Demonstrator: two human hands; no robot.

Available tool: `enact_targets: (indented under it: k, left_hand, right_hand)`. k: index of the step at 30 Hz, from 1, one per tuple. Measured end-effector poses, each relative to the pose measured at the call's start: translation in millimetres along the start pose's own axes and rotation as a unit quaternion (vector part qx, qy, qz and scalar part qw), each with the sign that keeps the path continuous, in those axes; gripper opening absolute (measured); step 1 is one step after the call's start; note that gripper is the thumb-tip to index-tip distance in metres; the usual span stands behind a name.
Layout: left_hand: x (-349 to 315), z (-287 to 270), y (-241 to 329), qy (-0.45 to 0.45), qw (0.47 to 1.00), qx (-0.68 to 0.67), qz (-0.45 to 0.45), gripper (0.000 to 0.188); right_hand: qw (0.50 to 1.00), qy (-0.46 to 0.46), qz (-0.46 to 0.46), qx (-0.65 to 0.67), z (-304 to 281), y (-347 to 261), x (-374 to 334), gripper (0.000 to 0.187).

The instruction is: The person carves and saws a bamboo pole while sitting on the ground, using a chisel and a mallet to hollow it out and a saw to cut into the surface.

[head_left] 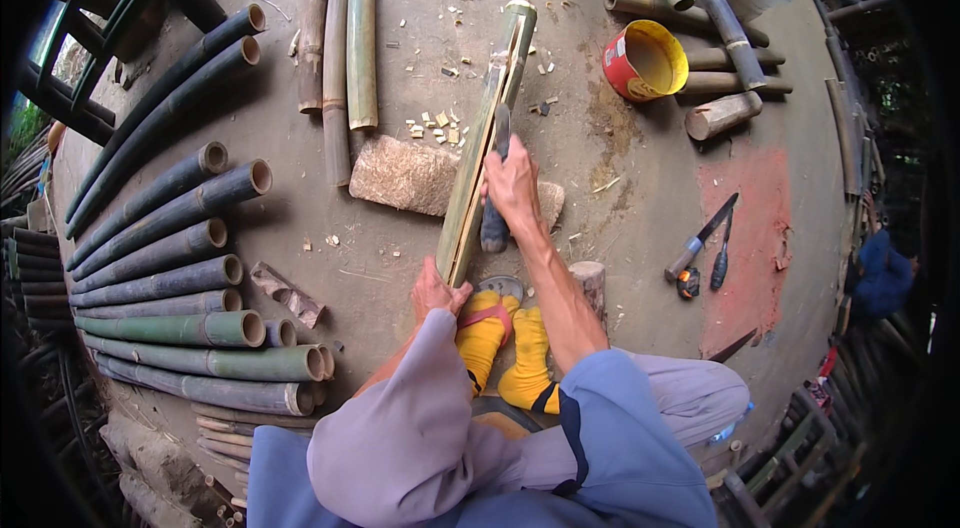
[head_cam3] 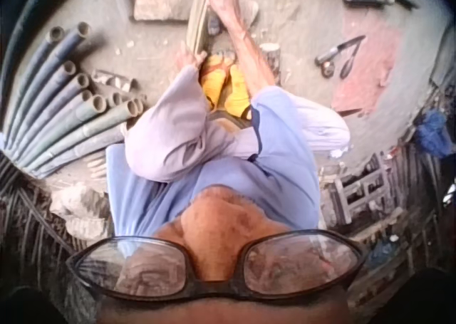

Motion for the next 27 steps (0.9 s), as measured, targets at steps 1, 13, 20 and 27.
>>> enact_targets:
  k: [1,13,20,27]
  left_hand:
    - [2.8,-3.5,-2.0,0.005,1.0,-0.015,0.0,0.061]
    - [-2.3,5.6,7.9,0.008,1.0,0.006,0.002,0.058]
    - [-9.0,1.8,14.7,0.019,0.995,-0.015,0.095,0.065]
    - [-27.0,-1.2,-2.3,-0.114,0.965,-0.221,0.083,0.063]
  right_hand:
    - [0.999,-0.006,-0.024,-0.025,4.9,-1.3,-4.7,0.014]
    - [0.998,0.054,0.015,-0.016,-12.7,-8.0,33.2,0.019]
    - [0.993,-0.026,0.109,0.048,21.4,55.0,-119.4,0.029]
    - [0.987,-0.042,0.131,0.083,32.4,72.9,-177.8,0.025]
Point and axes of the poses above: each hand's wrist, its own x-axis towards the middle knuckle, its own z-axis out of the palm, y = z × x, the point moved 7 cm from there along x, towards the middle knuckle, and after that the axes turned 10 degrees about -x, right-handed, at the moved point
